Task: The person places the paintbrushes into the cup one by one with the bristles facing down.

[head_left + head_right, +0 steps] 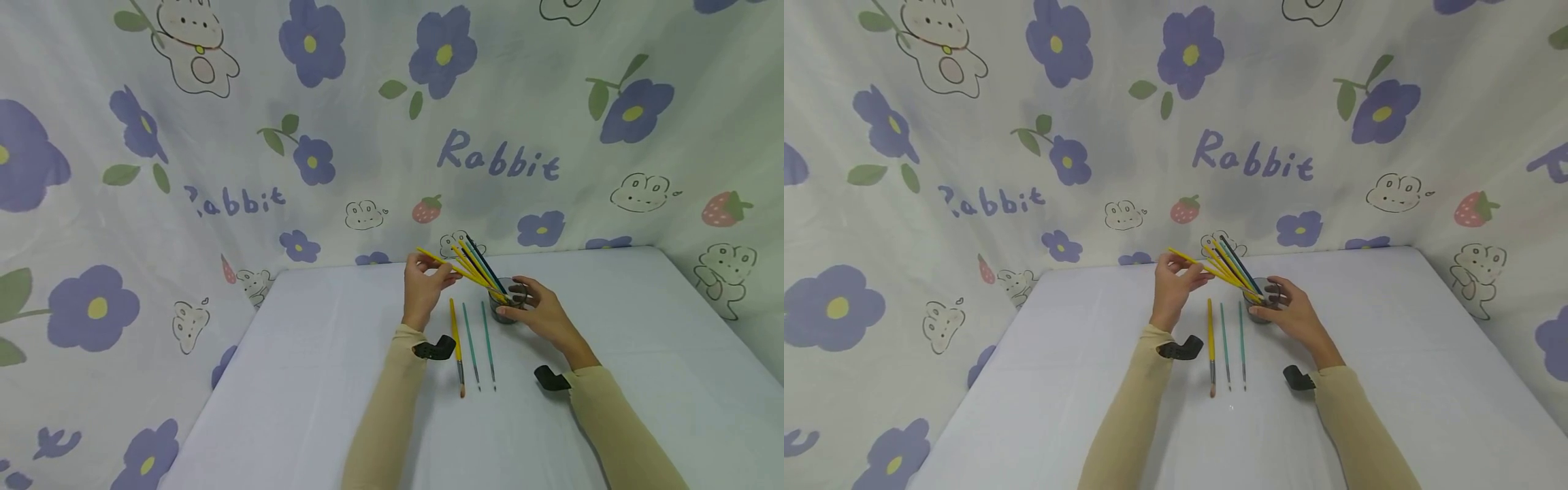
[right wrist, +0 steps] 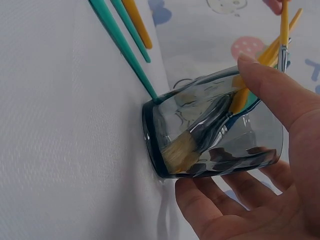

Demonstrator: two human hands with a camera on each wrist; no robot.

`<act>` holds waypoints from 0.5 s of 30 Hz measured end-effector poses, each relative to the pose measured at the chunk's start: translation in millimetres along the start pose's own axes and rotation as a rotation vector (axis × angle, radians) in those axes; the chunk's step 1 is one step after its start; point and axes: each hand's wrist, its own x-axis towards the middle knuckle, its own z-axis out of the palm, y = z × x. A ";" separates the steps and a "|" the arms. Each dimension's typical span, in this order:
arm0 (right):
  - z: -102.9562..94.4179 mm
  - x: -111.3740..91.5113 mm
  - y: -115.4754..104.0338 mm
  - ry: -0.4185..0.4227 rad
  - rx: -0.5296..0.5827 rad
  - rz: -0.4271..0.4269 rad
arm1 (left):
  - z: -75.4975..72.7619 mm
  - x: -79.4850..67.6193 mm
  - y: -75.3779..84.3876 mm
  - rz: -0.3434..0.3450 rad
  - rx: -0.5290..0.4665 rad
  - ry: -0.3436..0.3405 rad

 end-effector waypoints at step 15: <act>0.9 0.1 -2.3 0.007 -0.012 0.017 | 18.0 2.5 -1.3 0.019 0.073 -0.029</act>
